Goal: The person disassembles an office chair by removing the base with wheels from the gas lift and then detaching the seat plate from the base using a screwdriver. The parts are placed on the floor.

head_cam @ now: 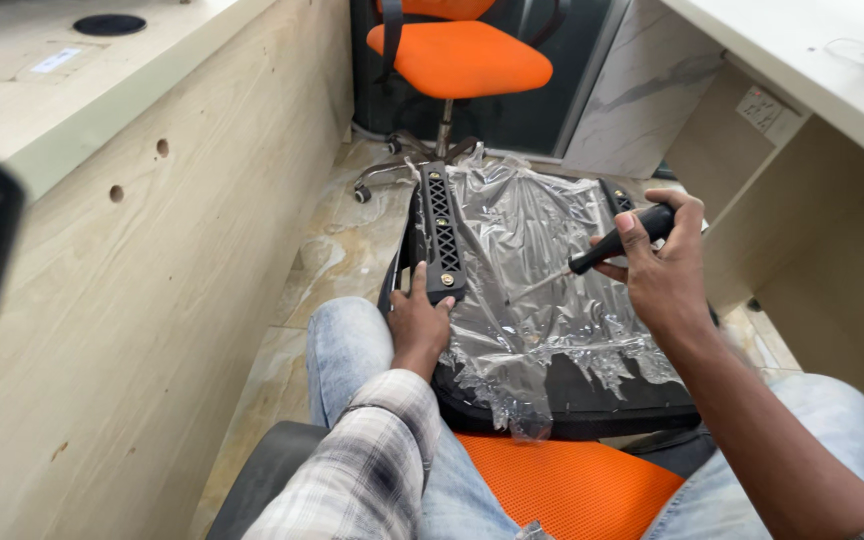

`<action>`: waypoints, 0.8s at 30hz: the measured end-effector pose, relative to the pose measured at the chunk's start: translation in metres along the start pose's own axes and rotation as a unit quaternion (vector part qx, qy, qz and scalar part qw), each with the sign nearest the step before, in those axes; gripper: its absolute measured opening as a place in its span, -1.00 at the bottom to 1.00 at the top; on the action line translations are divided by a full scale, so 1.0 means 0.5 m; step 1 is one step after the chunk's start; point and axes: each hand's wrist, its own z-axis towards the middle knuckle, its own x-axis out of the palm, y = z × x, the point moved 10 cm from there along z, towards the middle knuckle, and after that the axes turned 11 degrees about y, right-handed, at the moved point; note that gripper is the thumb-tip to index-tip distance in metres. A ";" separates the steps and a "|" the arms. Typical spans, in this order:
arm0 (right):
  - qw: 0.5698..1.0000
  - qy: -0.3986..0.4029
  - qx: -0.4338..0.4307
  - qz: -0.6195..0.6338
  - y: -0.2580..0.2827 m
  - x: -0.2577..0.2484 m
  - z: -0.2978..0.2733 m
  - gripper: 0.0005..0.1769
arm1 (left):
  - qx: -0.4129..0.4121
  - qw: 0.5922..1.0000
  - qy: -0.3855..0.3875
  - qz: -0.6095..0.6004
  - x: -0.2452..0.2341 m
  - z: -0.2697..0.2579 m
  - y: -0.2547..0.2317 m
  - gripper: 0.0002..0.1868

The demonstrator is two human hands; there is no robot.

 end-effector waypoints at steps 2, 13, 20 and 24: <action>1.000 0.010 -0.010 0.002 -0.006 0.025 0.006 -0.53 | 0.051 0.997 -0.045 0.025 -0.014 -0.019 -0.017 -0.22; 0.968 0.070 -0.037 -0.240 -0.026 0.127 0.043 -0.54 | 0.136 0.980 -0.053 0.135 -0.024 -0.064 -0.096 -0.55; 0.969 0.094 -0.003 -0.227 -0.052 0.123 0.053 -0.32 | 0.149 0.974 -0.064 0.156 -0.031 -0.080 -0.117 -0.62; 0.973 0.084 0.018 -0.213 -0.061 0.121 0.051 -0.30 | 0.127 0.981 -0.026 0.142 -0.026 -0.067 -0.109 -0.59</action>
